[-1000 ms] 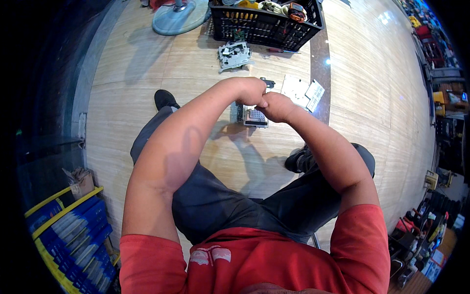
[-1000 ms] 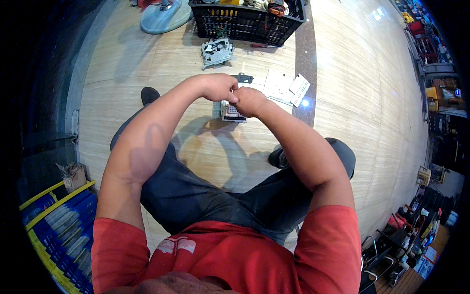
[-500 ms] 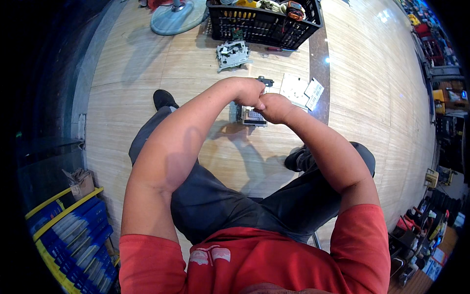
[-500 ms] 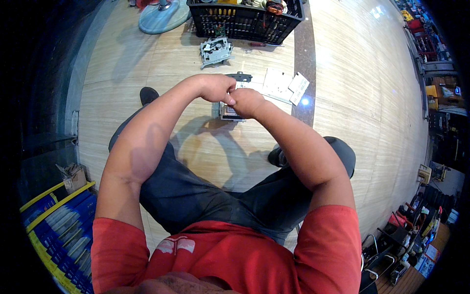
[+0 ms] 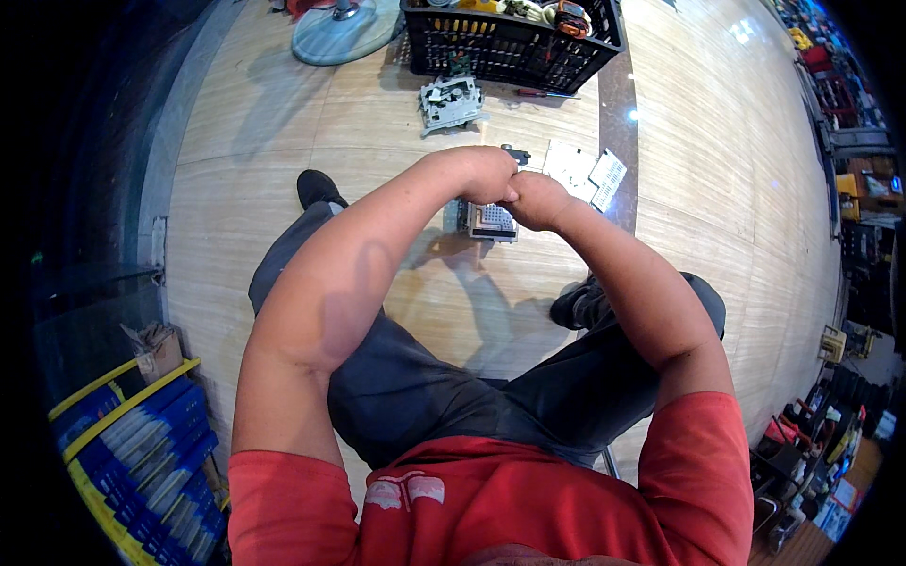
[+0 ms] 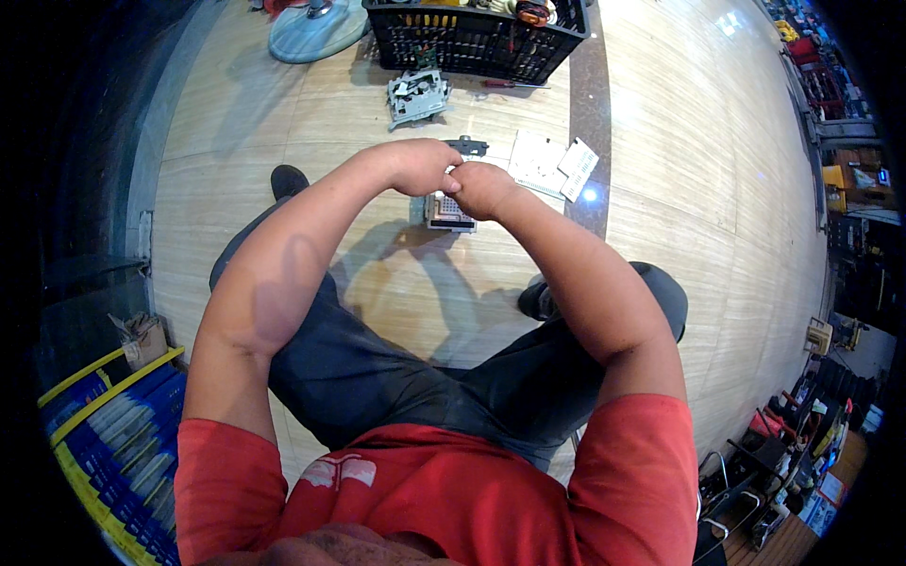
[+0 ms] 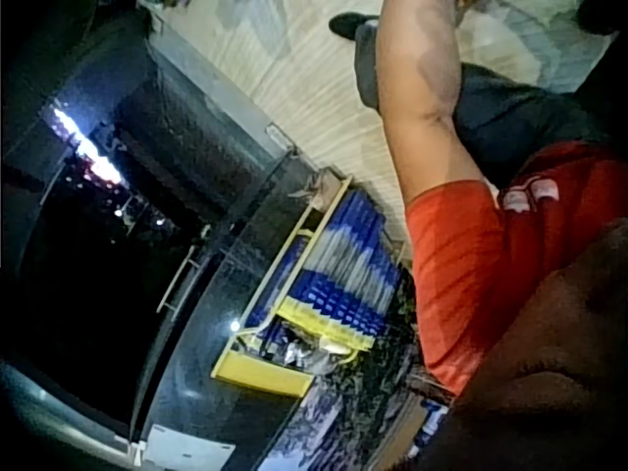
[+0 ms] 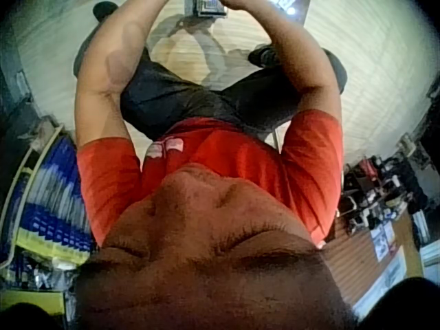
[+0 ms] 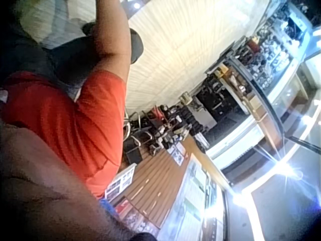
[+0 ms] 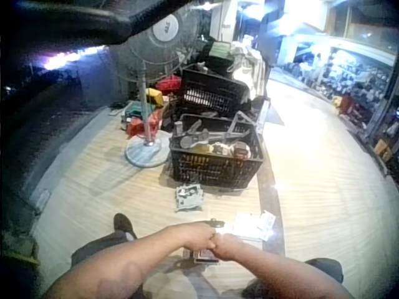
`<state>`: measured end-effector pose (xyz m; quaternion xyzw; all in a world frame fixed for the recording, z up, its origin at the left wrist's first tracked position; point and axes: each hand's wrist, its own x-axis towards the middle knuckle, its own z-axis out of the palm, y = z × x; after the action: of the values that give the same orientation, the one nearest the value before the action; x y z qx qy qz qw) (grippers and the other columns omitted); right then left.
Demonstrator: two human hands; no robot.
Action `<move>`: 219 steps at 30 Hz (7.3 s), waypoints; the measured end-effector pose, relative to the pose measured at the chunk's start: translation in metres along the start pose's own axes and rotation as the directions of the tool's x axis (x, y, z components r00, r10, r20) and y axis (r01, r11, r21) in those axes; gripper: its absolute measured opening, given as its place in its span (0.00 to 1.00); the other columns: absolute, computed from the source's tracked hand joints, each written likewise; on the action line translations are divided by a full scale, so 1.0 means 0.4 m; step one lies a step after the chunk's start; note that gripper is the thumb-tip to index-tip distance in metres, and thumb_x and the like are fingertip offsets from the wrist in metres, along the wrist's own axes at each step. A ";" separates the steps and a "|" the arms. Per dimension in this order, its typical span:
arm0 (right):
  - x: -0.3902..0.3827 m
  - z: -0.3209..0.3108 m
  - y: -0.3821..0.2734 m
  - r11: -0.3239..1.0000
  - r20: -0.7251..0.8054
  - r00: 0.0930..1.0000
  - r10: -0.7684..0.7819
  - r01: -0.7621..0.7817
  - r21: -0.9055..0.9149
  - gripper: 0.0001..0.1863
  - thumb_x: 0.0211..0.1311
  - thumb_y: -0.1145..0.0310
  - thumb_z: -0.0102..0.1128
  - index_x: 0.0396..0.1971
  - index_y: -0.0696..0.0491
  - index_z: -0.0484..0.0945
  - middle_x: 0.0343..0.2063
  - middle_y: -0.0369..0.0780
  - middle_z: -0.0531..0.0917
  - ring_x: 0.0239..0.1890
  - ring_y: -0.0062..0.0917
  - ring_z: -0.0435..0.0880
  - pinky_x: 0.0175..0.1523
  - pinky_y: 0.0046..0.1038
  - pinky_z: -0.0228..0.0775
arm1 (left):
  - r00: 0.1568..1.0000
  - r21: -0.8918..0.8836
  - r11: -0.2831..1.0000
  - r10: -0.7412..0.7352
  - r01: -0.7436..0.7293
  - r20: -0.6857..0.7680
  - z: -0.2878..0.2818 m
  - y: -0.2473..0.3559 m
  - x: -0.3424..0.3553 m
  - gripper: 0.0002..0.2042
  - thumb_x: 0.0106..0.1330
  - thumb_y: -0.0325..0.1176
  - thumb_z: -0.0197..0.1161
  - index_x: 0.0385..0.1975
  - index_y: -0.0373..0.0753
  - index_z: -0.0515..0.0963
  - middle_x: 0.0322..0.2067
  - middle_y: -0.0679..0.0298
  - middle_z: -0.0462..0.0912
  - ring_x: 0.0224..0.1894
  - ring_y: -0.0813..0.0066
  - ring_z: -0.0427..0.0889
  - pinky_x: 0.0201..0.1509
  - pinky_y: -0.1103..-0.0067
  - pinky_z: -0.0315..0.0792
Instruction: The person sits on the floor and uses a small screwdriver to manipulate and disassemble components of an electronic device, handling a small circuit board and metal housing.
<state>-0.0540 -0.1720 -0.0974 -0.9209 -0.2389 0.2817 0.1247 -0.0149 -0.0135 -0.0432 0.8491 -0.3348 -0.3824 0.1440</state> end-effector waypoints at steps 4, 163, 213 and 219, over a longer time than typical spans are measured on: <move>-0.002 -0.004 -0.005 1.000 0.004 1.000 0.014 -0.014 0.018 0.20 0.68 0.53 0.48 0.39 0.54 0.83 0.42 0.51 0.85 0.47 0.48 0.83 0.53 0.42 0.75 | 1.000 -0.029 1.000 0.012 -0.011 0.026 0.005 -0.006 0.007 0.19 0.67 0.42 0.62 0.50 0.34 0.81 0.47 0.47 0.84 0.51 0.49 0.82 0.57 0.64 0.73; 0.135 0.477 0.710 0.624 -0.286 0.558 0.779 -0.645 0.441 0.16 0.57 0.72 0.56 0.45 0.52 0.85 0.43 0.53 0.85 0.50 0.44 0.84 0.58 0.37 0.74 | 0.990 0.123 0.992 -0.007 0.024 -0.141 0.047 0.006 -0.044 0.15 0.59 0.33 0.70 0.42 0.32 0.77 0.37 0.49 0.83 0.45 0.51 0.82 0.52 0.65 0.76; 0.168 0.486 0.717 0.580 -0.250 0.528 0.812 -0.680 0.449 0.16 0.57 0.69 0.55 0.38 0.62 0.85 0.41 0.58 0.85 0.48 0.49 0.84 0.56 0.41 0.74 | 0.980 0.160 0.985 0.087 -0.058 -0.178 0.053 -0.019 -0.047 0.15 0.59 0.33 0.70 0.41 0.32 0.77 0.36 0.49 0.83 0.44 0.51 0.82 0.50 0.64 0.77; 0.156 0.483 0.702 0.537 -0.228 0.499 0.836 -0.665 0.519 0.15 0.59 0.68 0.57 0.39 0.63 0.84 0.40 0.57 0.85 0.47 0.47 0.85 0.56 0.39 0.74 | 0.998 0.041 0.998 -0.052 0.054 -0.037 0.031 -0.026 -0.048 0.18 0.59 0.34 0.70 0.46 0.32 0.78 0.39 0.49 0.83 0.46 0.50 0.82 0.52 0.63 0.75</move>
<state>-0.0167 -0.3620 -0.3850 -0.9269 0.2878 0.1243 0.2064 -0.0286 0.0074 -0.0460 0.8673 -0.3174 -0.3637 0.1219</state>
